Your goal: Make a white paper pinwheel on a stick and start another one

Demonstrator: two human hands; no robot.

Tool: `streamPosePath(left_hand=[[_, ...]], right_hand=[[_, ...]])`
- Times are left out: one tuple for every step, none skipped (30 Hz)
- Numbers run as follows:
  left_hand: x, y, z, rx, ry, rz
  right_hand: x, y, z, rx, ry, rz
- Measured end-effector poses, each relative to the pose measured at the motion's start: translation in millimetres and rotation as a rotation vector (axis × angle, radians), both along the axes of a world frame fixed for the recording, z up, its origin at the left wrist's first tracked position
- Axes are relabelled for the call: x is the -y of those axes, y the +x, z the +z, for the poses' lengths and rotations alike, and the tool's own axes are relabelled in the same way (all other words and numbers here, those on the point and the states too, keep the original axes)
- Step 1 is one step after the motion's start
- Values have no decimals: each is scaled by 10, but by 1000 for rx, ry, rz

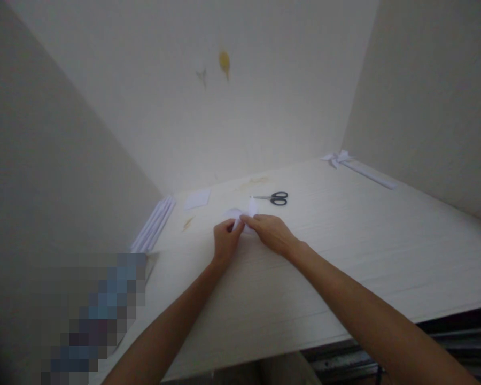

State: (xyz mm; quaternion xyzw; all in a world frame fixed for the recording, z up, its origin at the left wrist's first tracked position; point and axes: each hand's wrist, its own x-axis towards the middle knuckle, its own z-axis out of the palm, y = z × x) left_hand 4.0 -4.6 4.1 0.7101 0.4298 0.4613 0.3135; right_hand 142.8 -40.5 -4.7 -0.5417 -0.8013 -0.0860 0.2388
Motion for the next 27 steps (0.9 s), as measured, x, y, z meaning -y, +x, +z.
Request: streamPosePath(left_hand=[[-3, 0, -5, -7, 3, 1], [-5, 1, -9, -14, 6, 1], [-6, 1, -12, -19, 9, 1], [-7, 0, -14, -22, 12, 0], [-6, 0, -13, -22, 15, -4], [-5, -1, -12, -19, 14, -7], [-3, -2, -9, -15, 11, -11], [0, -3, -6, -12, 6, -13], [2, -4, -2, -10, 1, -16], [3, -5, 1, -11, -3, -17], [4, -6, 3, -14, -5, -16], [4, -7, 3, -15, -6, -17], [3, -7, 2, -14, -9, -19], [1, -7, 0, -9, -13, -22], [-1, -7, -4, -2, -17, -24], [-3, -7, -7, 6, -19, -25], [-4, -6, -10, 14, -21, -26], [-5, -6, -11, 20, -23, -27], [-4, -6, -11, 24, -25, -29], [-3, -6, -9, 27, -28, -32], [-1, -6, -7, 28, -33, -35], [2, -5, -4, 28, -36, -37], [3, -5, -1, 27, -38, -37], [4, -5, 0, 28, -39, -38], [3, -5, 0, 30, -42, -40], [1, -5, -1, 33, -45, -43], [-2, -4, -4, 34, -47, -48]], right_hand=[[3, 1, 4, 7, -1, 0], [6, 1, 9, 11, -2, 3], [9, 0, 14, 12, -5, 5], [12, -1, 20, 12, -6, 6], [15, -3, 24, 10, -7, 6], [18, -4, 28, 6, -7, 5], [20, -6, 32, 1, -9, 5], [22, -8, 35, -5, -11, 3], [23, -9, 37, -11, -14, 1], [23, -11, 39, -15, -17, -4], [22, -13, 41, -18, -21, -12], [20, -15, 43, -18, -24, -20], [19, -17, 47, -17, -26, -29], [19, -19, 52, -12, -29, -35], [19, -21, 59, -3, -31, -40], [21, -23, 67, 12, -34, -45], [24, -25, 77, 31, -37, -50], [28, -27, 87, 52, -39, -56], [33, -29, 97, 73, -40, -61], [38, -31, 106, 89, -38, -67], [44, -33, 114, 100, -35, -72], [48, -35, 120, 107, -33, -75], [52, -37, 124, 112, -33, -76], [54, -39, 127, 118, -34, -80], [55, -40, 127, 126, -36, -84], [55, -42, 127, 135, -39, -90], [53, -43, 126, 143, -43, -96]])
